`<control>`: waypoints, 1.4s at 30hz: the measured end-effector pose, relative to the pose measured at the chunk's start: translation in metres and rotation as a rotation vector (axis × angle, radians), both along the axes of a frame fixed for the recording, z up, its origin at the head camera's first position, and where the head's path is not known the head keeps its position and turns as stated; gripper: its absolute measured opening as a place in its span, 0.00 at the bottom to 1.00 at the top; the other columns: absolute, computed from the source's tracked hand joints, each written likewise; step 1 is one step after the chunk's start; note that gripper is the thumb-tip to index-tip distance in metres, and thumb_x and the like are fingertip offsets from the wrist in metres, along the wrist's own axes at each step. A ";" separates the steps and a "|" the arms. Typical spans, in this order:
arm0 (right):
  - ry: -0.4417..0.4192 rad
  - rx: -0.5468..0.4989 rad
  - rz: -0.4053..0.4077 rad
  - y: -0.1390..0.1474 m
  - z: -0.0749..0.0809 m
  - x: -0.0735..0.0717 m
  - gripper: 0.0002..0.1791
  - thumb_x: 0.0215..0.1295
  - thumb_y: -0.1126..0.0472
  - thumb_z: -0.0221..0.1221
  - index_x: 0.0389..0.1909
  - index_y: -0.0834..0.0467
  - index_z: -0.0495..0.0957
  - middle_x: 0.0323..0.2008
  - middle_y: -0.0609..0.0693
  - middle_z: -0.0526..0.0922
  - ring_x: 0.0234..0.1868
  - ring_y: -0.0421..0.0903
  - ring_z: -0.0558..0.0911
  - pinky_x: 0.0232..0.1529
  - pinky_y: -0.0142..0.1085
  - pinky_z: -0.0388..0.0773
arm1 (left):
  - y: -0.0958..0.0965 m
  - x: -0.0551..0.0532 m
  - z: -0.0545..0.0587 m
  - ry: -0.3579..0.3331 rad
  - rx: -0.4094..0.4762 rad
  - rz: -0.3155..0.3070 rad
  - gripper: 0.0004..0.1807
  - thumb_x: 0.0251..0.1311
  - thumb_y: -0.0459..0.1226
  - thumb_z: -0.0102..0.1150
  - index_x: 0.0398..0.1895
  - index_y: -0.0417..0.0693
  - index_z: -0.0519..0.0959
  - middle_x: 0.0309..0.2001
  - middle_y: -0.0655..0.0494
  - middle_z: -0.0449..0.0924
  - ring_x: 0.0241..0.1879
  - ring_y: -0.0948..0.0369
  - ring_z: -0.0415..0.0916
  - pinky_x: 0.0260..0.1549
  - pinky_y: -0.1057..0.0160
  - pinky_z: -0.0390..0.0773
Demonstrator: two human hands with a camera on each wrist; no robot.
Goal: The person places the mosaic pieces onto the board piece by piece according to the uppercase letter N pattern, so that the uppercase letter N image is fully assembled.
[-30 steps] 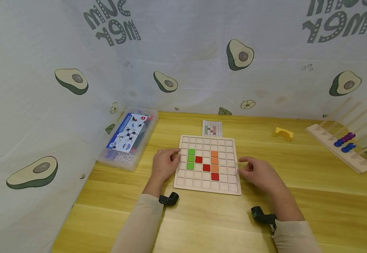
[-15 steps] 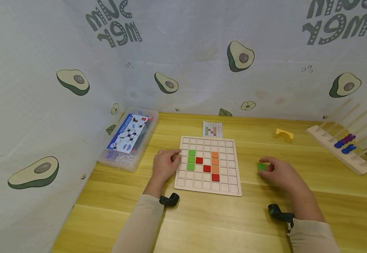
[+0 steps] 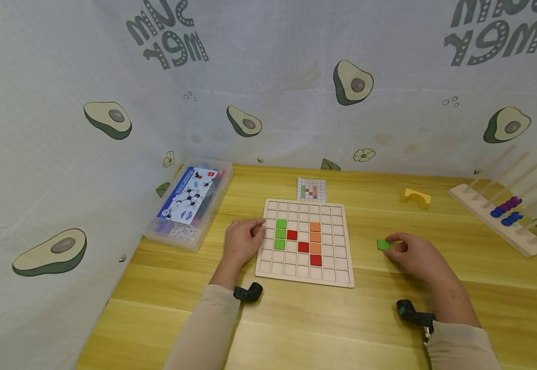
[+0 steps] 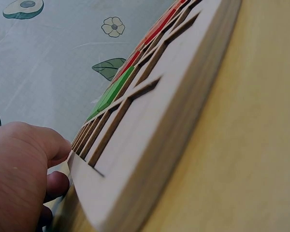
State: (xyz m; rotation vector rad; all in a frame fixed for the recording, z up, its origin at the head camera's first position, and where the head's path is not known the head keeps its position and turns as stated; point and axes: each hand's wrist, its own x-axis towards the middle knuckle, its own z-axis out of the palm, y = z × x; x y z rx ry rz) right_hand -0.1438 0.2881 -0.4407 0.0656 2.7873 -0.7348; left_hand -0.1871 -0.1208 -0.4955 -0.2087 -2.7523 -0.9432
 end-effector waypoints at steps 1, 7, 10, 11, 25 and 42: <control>0.000 0.001 0.001 0.000 0.000 0.000 0.23 0.71 0.55 0.61 0.59 0.66 0.75 0.36 0.57 0.79 0.31 0.48 0.73 0.30 0.37 0.68 | 0.000 0.000 0.000 0.000 -0.001 0.000 0.15 0.68 0.45 0.61 0.55 0.58 0.87 0.23 0.62 0.79 0.31 0.59 0.68 0.39 0.58 0.66; 0.004 0.003 0.006 -0.002 0.000 0.001 0.22 0.72 0.55 0.61 0.57 0.66 0.75 0.35 0.55 0.78 0.30 0.47 0.73 0.30 0.37 0.68 | 0.000 0.001 0.000 -0.006 -0.007 0.000 0.15 0.68 0.45 0.61 0.55 0.58 0.87 0.23 0.62 0.79 0.31 0.59 0.68 0.39 0.59 0.66; 0.013 0.005 -0.001 -0.005 0.001 0.003 0.22 0.72 0.53 0.61 0.58 0.65 0.75 0.35 0.55 0.78 0.30 0.47 0.73 0.30 0.37 0.68 | 0.000 0.001 0.000 -0.011 -0.007 0.002 0.15 0.68 0.45 0.61 0.55 0.58 0.88 0.23 0.62 0.79 0.30 0.59 0.67 0.38 0.60 0.66; 0.015 0.007 -0.003 -0.007 0.002 0.003 0.23 0.72 0.52 0.61 0.58 0.64 0.75 0.35 0.55 0.78 0.30 0.47 0.73 0.30 0.37 0.68 | 0.000 0.001 0.000 -0.011 -0.007 0.004 0.15 0.68 0.45 0.61 0.55 0.58 0.88 0.23 0.62 0.79 0.30 0.60 0.67 0.38 0.60 0.65; 0.080 -0.074 0.132 -0.062 0.008 0.006 0.18 0.68 0.53 0.64 0.54 0.57 0.79 0.31 0.49 0.75 0.28 0.44 0.71 0.27 0.34 0.66 | 0.000 0.001 -0.002 -0.003 -0.011 0.006 0.15 0.68 0.45 0.61 0.55 0.59 0.87 0.23 0.63 0.78 0.30 0.60 0.66 0.37 0.61 0.64; 0.098 -0.131 0.262 -0.113 -0.003 0.011 0.12 0.65 0.54 0.68 0.47 0.53 0.82 0.25 0.45 0.73 0.25 0.41 0.69 0.25 0.32 0.65 | 0.000 0.001 0.002 -0.008 0.007 0.002 0.15 0.68 0.45 0.61 0.55 0.58 0.87 0.24 0.62 0.79 0.30 0.60 0.66 0.37 0.60 0.64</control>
